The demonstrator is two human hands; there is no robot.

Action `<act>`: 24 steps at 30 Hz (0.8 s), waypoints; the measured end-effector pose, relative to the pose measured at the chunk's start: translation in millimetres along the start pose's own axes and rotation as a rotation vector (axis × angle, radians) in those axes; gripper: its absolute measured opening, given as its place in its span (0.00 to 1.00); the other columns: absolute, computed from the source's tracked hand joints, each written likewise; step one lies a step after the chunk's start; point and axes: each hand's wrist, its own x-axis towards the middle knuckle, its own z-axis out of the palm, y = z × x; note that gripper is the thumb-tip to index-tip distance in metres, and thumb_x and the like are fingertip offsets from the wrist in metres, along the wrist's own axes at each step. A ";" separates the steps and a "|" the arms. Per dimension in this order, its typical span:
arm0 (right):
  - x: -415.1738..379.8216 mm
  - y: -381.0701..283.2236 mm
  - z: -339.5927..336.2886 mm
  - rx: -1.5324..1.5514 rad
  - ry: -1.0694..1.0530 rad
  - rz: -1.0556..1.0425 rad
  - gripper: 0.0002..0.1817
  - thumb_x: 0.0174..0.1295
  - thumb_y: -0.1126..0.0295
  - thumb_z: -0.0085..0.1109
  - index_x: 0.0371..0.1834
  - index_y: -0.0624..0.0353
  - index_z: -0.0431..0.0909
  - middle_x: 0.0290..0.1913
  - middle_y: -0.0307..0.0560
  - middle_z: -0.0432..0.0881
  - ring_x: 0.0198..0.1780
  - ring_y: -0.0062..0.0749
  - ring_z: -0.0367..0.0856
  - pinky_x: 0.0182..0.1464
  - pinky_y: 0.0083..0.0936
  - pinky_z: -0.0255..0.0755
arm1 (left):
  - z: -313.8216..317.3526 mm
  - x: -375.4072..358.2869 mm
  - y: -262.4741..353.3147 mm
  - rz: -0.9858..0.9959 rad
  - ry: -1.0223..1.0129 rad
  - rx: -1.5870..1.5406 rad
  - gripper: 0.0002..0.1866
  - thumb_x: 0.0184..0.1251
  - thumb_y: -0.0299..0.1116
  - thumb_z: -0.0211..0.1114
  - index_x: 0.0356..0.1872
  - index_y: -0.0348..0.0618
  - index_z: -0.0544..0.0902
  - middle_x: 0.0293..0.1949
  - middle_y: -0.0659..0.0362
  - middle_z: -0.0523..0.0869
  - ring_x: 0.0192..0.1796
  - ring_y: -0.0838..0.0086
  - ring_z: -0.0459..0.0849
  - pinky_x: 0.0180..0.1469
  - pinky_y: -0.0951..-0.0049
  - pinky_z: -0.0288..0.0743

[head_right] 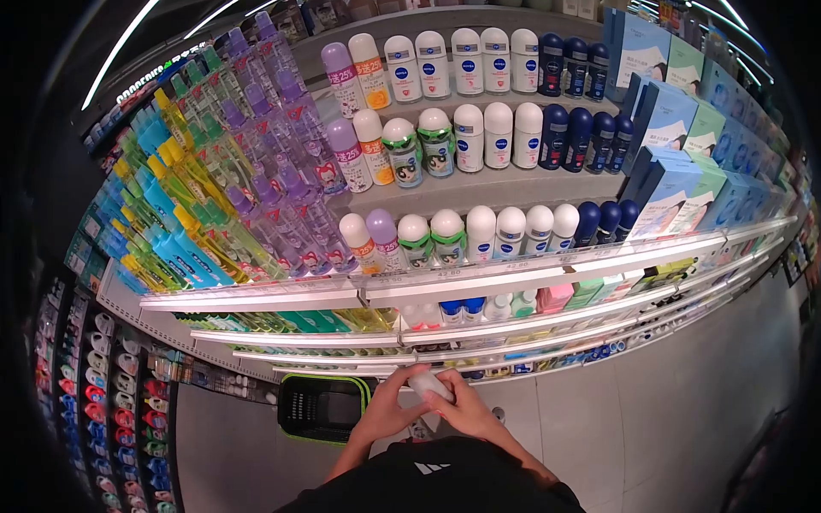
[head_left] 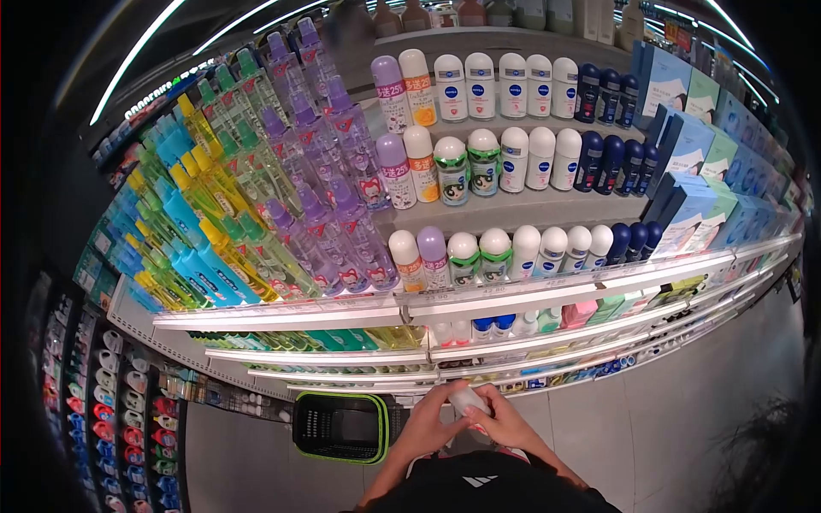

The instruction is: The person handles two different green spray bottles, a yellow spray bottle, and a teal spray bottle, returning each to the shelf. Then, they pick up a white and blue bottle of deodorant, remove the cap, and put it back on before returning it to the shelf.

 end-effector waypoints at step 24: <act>-76.8 18.3 -94.8 0.002 0.123 0.166 0.17 0.77 0.70 0.61 0.65 0.58 0.74 0.51 0.42 0.83 0.49 0.22 0.85 0.46 0.23 0.81 | -14.9 55.8 -56.6 0.110 0.544 0.933 0.27 0.58 0.32 0.80 0.55 0.39 0.76 0.52 0.50 0.85 0.50 0.52 0.88 0.44 0.57 0.84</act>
